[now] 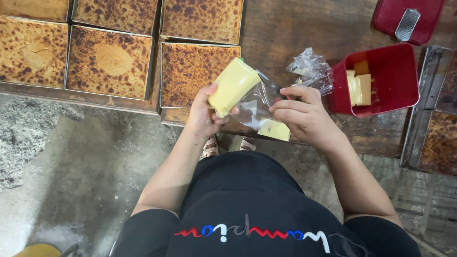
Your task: The person unpacks blocks of cheese by using shears to cut the plastic wrapping and places the cheese into a red container.
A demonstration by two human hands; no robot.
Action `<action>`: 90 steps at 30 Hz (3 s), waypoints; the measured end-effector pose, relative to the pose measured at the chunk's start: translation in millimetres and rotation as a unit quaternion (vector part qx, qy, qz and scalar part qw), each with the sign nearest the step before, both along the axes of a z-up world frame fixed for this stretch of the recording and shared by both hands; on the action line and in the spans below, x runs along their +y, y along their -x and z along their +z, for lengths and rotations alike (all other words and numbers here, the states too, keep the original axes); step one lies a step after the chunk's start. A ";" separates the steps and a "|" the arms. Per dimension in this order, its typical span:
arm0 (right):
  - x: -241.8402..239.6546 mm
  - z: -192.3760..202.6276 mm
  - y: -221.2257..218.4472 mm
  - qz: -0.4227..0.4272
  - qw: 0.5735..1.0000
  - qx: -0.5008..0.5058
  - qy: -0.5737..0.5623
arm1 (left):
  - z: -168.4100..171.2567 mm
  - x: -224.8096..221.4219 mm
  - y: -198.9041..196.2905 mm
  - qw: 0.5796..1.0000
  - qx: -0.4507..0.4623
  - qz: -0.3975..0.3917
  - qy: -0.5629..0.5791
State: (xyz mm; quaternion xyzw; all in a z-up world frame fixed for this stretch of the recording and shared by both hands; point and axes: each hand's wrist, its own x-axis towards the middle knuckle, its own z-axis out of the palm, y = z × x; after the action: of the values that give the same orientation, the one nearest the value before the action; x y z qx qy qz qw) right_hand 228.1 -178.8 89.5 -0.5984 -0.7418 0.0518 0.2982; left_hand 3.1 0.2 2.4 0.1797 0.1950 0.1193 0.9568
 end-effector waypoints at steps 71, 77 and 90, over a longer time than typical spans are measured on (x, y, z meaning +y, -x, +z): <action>-46.5 -84.3 -17.3 -0.095 0.708 0.638 0.286 | 22.9 -25.1 -67.6 0.751 0.161 -0.126 -0.628; -46.2 -80.2 -17.1 -0.118 0.727 0.617 0.276 | 19.8 -22.4 -65.3 0.724 0.151 -0.152 -0.656; -47.1 -79.9 -14.5 -0.139 0.737 0.614 0.246 | 35.7 -28.6 -64.6 0.638 0.167 -0.135 -0.739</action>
State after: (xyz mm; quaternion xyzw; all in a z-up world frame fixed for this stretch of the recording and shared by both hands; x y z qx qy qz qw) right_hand 242.6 -225.9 9.6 -0.5857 -0.2675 0.5466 0.5354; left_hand 67.7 -28.4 38.0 0.8682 0.1718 0.0608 0.4615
